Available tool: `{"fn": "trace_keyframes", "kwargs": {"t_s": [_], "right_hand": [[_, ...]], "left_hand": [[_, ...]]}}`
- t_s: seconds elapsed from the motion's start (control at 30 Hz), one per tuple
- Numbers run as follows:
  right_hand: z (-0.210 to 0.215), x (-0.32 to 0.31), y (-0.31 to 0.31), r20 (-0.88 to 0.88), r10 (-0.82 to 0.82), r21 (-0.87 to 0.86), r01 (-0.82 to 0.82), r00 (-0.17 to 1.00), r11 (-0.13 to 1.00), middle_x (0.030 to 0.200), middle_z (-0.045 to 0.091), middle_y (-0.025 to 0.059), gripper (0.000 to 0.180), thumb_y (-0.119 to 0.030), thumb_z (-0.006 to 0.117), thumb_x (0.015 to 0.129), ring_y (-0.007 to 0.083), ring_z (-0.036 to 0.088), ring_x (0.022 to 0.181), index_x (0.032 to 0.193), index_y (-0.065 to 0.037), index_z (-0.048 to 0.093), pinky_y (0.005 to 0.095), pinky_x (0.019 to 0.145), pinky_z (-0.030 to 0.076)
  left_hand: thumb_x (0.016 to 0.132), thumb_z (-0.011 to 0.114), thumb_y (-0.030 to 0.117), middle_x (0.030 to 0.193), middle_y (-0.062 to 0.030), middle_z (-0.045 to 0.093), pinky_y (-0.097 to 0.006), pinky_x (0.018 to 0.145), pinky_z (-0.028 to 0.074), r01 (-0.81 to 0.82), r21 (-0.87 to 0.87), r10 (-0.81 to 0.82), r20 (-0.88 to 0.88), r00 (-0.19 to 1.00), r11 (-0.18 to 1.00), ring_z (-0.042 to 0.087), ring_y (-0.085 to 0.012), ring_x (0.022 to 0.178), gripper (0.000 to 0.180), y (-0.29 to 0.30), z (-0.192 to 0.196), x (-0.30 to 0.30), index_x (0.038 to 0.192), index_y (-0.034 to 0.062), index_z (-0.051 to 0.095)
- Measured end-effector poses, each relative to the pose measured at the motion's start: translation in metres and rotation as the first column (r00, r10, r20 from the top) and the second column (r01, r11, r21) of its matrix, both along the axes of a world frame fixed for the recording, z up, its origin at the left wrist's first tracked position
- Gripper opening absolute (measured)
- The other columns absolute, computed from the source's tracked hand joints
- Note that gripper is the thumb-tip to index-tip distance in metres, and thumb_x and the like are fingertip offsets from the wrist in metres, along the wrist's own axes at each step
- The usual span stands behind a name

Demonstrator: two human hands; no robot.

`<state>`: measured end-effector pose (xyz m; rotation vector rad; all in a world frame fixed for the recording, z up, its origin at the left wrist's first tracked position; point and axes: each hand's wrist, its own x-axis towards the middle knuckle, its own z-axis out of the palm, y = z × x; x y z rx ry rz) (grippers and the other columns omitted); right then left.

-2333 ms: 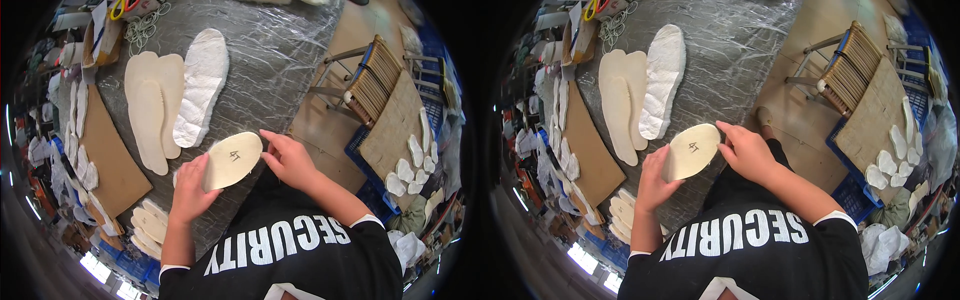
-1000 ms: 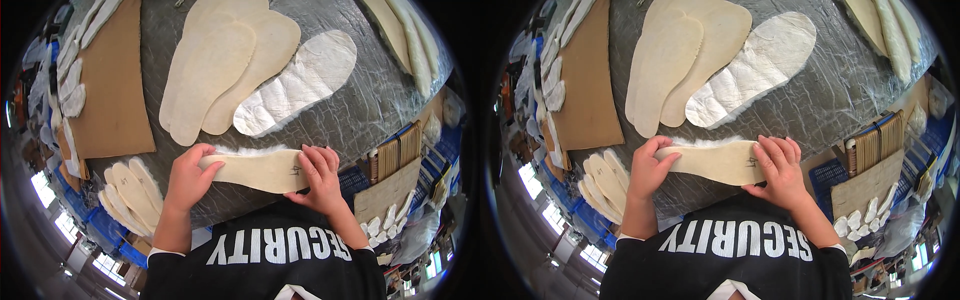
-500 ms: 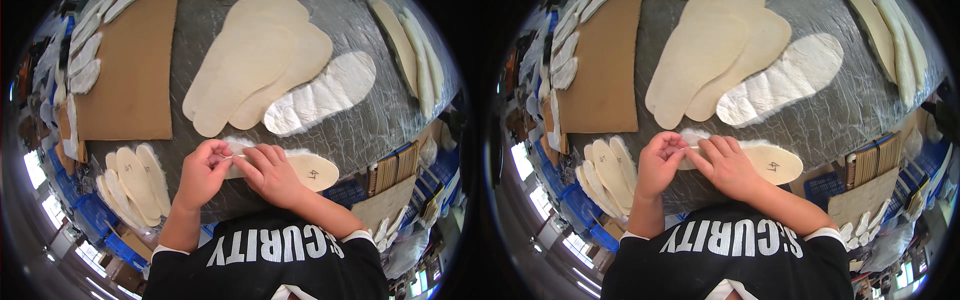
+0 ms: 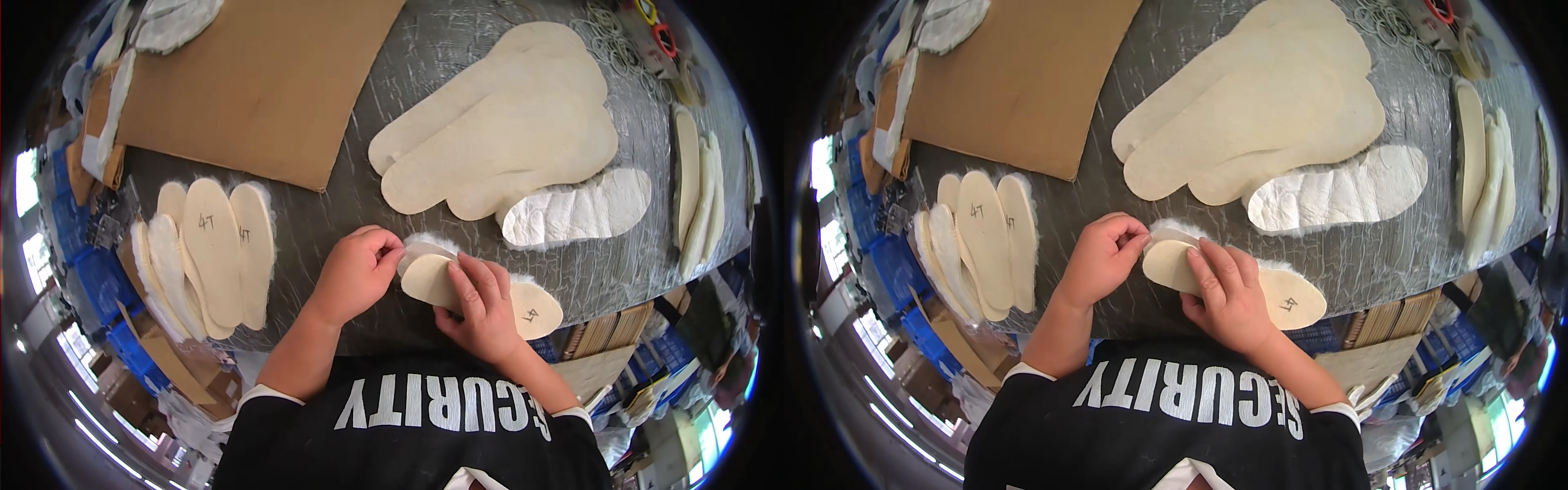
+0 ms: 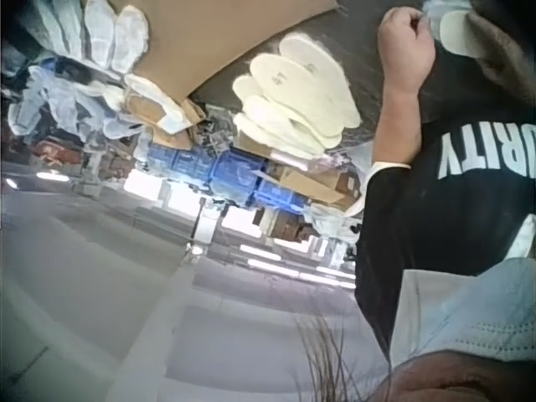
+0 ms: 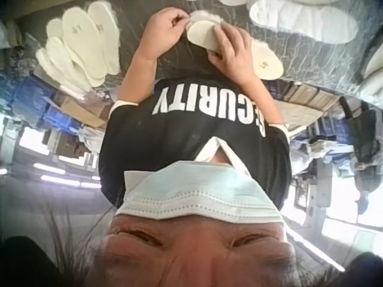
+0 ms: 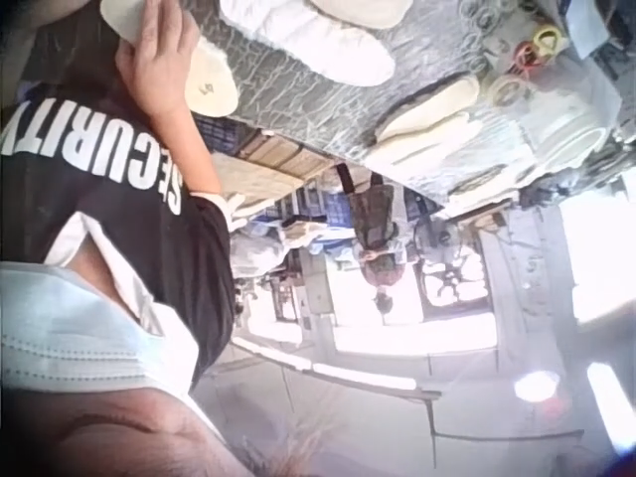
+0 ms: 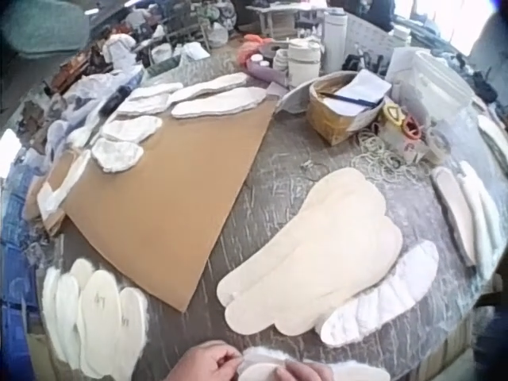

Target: The recorder is assembling or inspecting shoe insoles by applying a padded layer to a base layer at a workstation.

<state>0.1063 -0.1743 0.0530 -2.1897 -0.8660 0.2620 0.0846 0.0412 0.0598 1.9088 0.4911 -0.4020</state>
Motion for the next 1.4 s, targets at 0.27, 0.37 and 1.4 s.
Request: {"fn": "trace_keyframes", "kwargs": {"t_s": [0.27, 0.37, 1.4], "right_hand": [[-0.002, -0.002, 0.001, 0.011, 0.025, -0.049, -0.024, 1.000, 0.998, 0.121, 0.051, 0.0176, 0.075, -0.008, 0.078, 0.059, 0.0373, 0.052, 0.102, 0.128, -0.003, 0.049, 0.0462, 0.087, 0.046], [-0.002, -0.003, 0.002, 0.034, -0.003, -0.074, 0.005, 0.999, 0.997, 0.120, 0.052, 0.0175, 0.073, -0.008, 0.078, 0.060, 0.0374, 0.051, 0.103, 0.127, -0.002, 0.051, 0.0464, 0.088, 0.045], [0.008, 0.003, -0.016, 0.110, 0.050, -0.240, -0.023, 0.993, 0.971, 0.141, 0.040, 0.0203, 0.095, -0.049, 0.078, 0.061, 0.0385, 0.040, 0.129, 0.136, -0.003, 0.042, 0.0544, 0.104, 0.027]], "left_hand": [[0.084, 0.063, 0.003, 0.076, -0.0070, 0.059, -0.027, 0.057, 0.044, 0.008, -0.067, -0.007, 0.011, 1.000, 0.998, 0.053, -0.0122, 0.064, 0.006, 0.003, -0.001, -0.001, 0.083, -0.0028, 0.062], [0.084, 0.063, 0.004, 0.076, -0.0075, 0.061, -0.028, 0.058, 0.044, -0.004, -0.091, 0.005, 0.009, 1.000, 0.996, 0.054, -0.0127, 0.065, 0.007, 0.003, -0.002, -0.001, 0.083, -0.0030, 0.062], [0.075, 0.078, 0.011, 0.096, -0.0090, 0.062, -0.025, 0.059, 0.047, -0.064, 0.074, 0.064, 0.010, 0.998, 0.995, 0.058, -0.0144, 0.067, 0.036, -0.004, 0.004, -0.010, 0.105, -0.0015, 0.063]]}}
